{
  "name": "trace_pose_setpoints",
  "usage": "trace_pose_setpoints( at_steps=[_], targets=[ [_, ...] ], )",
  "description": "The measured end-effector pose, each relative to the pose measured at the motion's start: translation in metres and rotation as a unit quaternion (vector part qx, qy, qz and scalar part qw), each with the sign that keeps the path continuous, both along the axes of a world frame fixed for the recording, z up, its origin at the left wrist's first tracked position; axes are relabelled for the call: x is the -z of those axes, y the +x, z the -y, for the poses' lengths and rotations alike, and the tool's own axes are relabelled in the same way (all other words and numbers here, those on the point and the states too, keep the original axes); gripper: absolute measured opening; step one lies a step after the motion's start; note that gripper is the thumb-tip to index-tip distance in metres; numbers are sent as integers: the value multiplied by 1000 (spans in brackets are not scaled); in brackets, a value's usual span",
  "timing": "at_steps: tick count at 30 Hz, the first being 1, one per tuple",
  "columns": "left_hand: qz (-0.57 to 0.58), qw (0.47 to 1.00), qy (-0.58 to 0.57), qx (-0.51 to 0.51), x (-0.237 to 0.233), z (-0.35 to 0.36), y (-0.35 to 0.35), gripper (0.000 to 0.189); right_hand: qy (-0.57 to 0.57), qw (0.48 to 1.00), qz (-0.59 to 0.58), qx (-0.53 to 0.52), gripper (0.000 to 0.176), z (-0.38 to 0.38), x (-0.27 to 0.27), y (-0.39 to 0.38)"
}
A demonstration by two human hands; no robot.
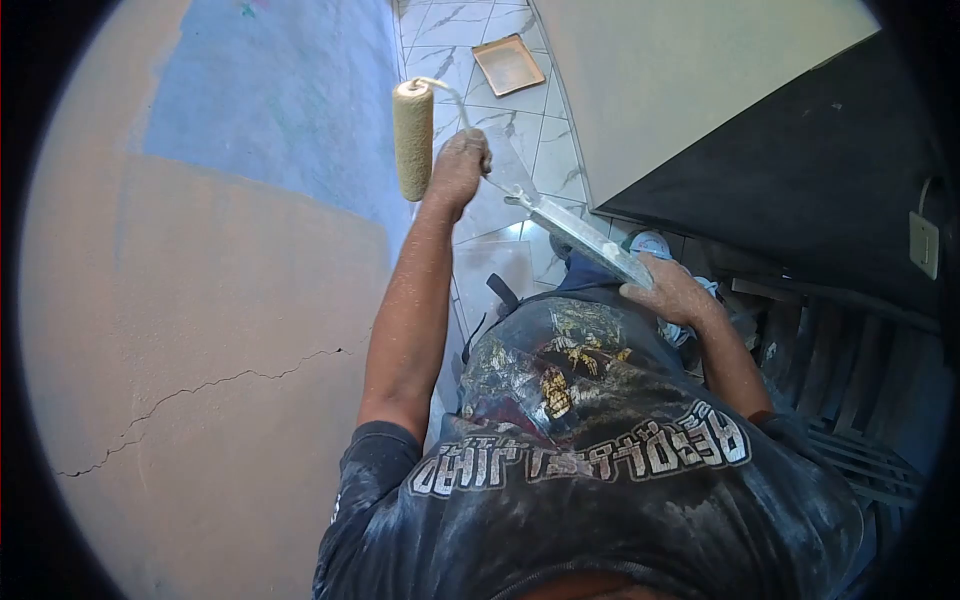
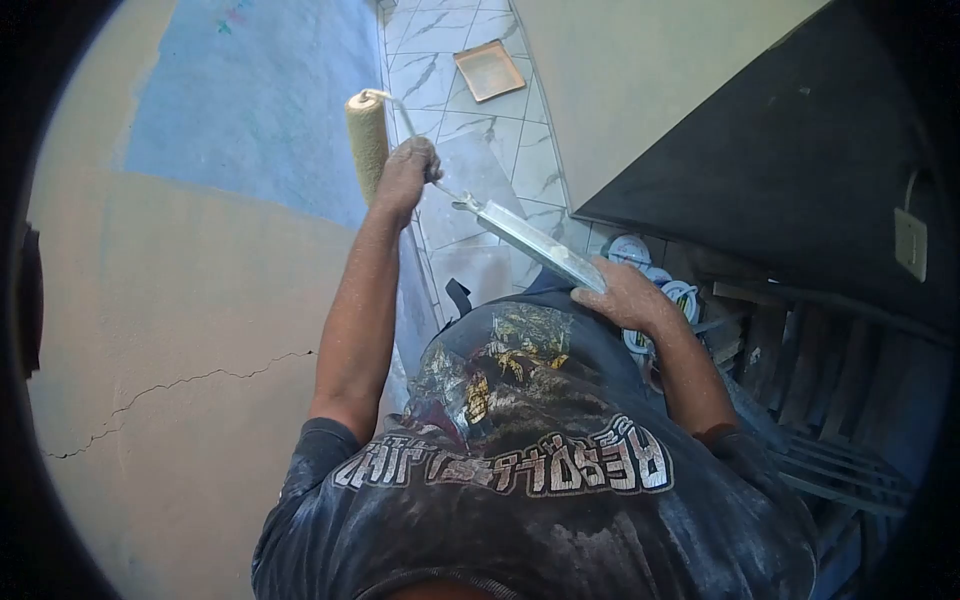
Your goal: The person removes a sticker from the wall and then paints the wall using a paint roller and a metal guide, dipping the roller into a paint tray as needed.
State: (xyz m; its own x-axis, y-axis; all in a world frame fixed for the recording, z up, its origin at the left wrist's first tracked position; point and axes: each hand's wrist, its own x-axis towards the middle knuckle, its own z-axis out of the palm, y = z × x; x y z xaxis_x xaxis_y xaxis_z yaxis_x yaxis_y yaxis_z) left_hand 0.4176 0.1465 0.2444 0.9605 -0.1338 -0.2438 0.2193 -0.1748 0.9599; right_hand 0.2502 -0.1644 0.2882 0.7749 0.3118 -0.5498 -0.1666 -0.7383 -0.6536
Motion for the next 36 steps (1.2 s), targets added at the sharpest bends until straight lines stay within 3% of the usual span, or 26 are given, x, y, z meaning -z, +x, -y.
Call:
trace_pose_setpoints(
  at_steps=[2, 3, 4, 5, 7, 8, 9, 11, 13, 15, 16, 17, 18, 19, 21, 23, 25, 27, 28, 29, 31, 34, 36],
  targets=[
    [35, 997, -27, -69, -7, 30, -6, 35, -18, 1000, 20, 12, 46, 13, 12, -5],
    [30, 997, -27, -63, 1, 29, 0, 35, 63, 993, -96, 41, 46, 22, 18, -13],
    [126, 986, 75, -77, 13, 32, 11, 38, 142, 965, -210, 73, 47, 28, 18, -20],
    [219, 957, 168, -84, 28, 38, 17, 41, 137, 962, -216, 91, 47, 33, 17, -27],
    [160, 975, 133, -74, 9, 55, 14, 41, 101, 982, -151, 48, 43, 35, 1, -35],
    [222, 961, 138, -90, 28, 60, 21, 42, 91, 983, -143, 72, 43, 35, -1, -43],
    [263, 946, 157, -107, 33, 67, 25, 43, 89, 980, -155, 89, 43, 32, -8, -48],
    [216, 957, 178, -78, 7, 69, 19, 44, 110, 952, -244, 150, 43, 12, -22, -54],
    [210, 963, 156, -70, 18, 72, 24, 44, 100, 955, -232, 156, 46, 1, -26, -60],
    [216, 964, 139, -63, 28, 78, 34, 45, -30, 976, -123, 177, 44, -7, -37, -75],
    [230, 957, 169, -50, 33, 70, 43, 44, -28, 975, -122, 184, 44, -16, -44, -80],
    [243, 948, 203, -30, 41, 73, 45, 44, -94, 971, -85, 201, 44, -17, -48, -89],
    [203, 965, 168, -18, 33, 74, 41, 43, -167, 962, -51, 211, 44, -25, -53, -95],
    [204, 964, 170, -13, 42, 69, 52, 43, -164, 961, -52, 215, 44, -17, -52, -107],
    [484, 826, 288, -31, 63, 50, 96, 42, -114, 969, -161, 147, 45, 27, -44, -139],
    [359, 866, 348, 22, 43, 32, 118, 41, -178, 953, -179, 169, 44, 56, -35, -161],
    [335, 894, 297, 16, 35, 30, 118, 40, -268, 929, -164, 194, 41, 63, -34, -165],
    [270, 928, 257, 10, 26, 36, 114, 39, -262, 942, -62, 200, 42, 78, -9, -160],
    [416, 865, 275, 46, 38, 28, 123, 44, -235, 948, -40, 210, 46, 88, 2, -150],
    [420, 865, 270, 46, 30, 36, 116, 44, -239, 946, -37, 214, 46, 99, 18, -144],
    [156, 984, 89, -3, 7, 54, 96, 46, -239, 931, 87, 263, 51, 128, 43, -128],
    [153, 986, 72, -2, 7, 56, 93, 45, -191, 916, 63, 348, 57, 172, 46, -97],
    [166, 979, 119, -4, 5, 53, 93, 46, -202, 916, 80, 338, 61, 195, 53, -76]
  ],
)
